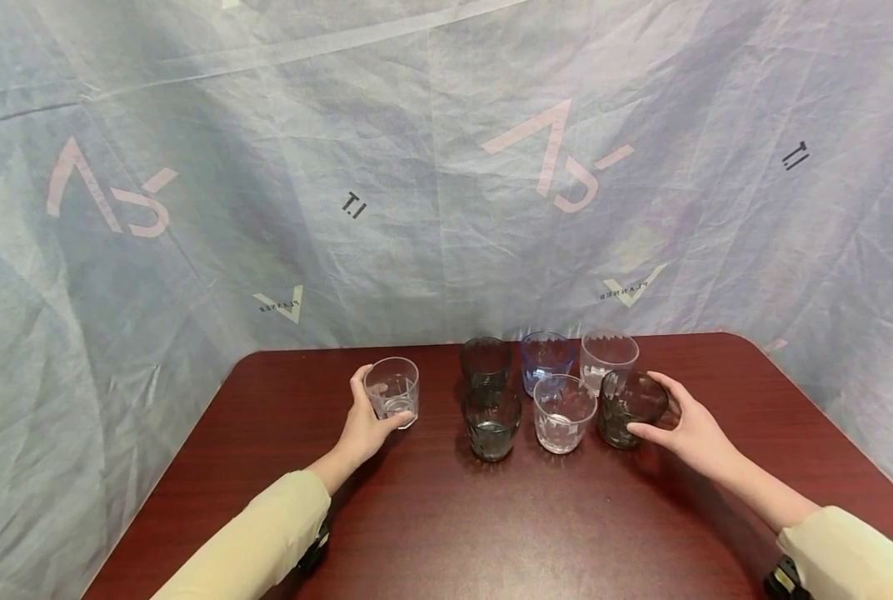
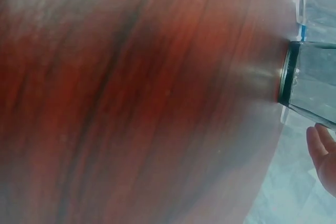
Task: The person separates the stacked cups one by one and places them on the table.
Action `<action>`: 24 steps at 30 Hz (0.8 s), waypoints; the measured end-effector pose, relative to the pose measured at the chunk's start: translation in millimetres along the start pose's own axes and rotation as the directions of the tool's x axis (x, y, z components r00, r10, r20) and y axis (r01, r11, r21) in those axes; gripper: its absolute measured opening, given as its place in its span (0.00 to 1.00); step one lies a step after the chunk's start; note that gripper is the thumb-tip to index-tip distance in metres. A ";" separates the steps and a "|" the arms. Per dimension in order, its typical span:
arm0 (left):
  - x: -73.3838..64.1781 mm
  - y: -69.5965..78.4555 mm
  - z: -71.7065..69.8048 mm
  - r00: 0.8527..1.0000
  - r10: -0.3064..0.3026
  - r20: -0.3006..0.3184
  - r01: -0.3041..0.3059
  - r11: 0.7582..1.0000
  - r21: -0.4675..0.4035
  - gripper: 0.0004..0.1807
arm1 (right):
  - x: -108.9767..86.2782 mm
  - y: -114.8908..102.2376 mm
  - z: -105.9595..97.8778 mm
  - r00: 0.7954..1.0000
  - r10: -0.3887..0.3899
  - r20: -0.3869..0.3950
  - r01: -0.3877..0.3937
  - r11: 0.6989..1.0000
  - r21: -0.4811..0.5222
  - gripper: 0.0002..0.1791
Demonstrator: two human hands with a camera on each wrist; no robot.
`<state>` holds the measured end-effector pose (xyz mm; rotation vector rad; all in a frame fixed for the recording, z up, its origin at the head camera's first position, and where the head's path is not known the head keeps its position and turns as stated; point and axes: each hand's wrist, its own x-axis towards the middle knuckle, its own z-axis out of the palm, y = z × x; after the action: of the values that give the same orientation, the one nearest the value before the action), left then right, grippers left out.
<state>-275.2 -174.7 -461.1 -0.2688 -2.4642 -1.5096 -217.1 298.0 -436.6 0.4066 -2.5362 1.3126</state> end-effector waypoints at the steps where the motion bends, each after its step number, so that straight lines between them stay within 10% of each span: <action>1: 0.0 -0.2 -0.1 1.000 -0.001 -0.001 0.001 1.000 0.001 0.55 | 0.5 0.1 0.2 1.000 -0.002 0.003 0.002 1.000 0.001 0.47; 24: -0.3 13.9 -11.8 1.000 0.000 0.006 0.000 0.998 -0.057 0.53 | 1.5 0.3 -1.4 0.999 -0.031 0.015 0.031 0.999 -0.029 0.46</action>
<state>-269.9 -179.0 -444.2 -0.2833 -2.4286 -1.5826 -218.5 299.2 -435.5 0.4490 -2.5470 1.2642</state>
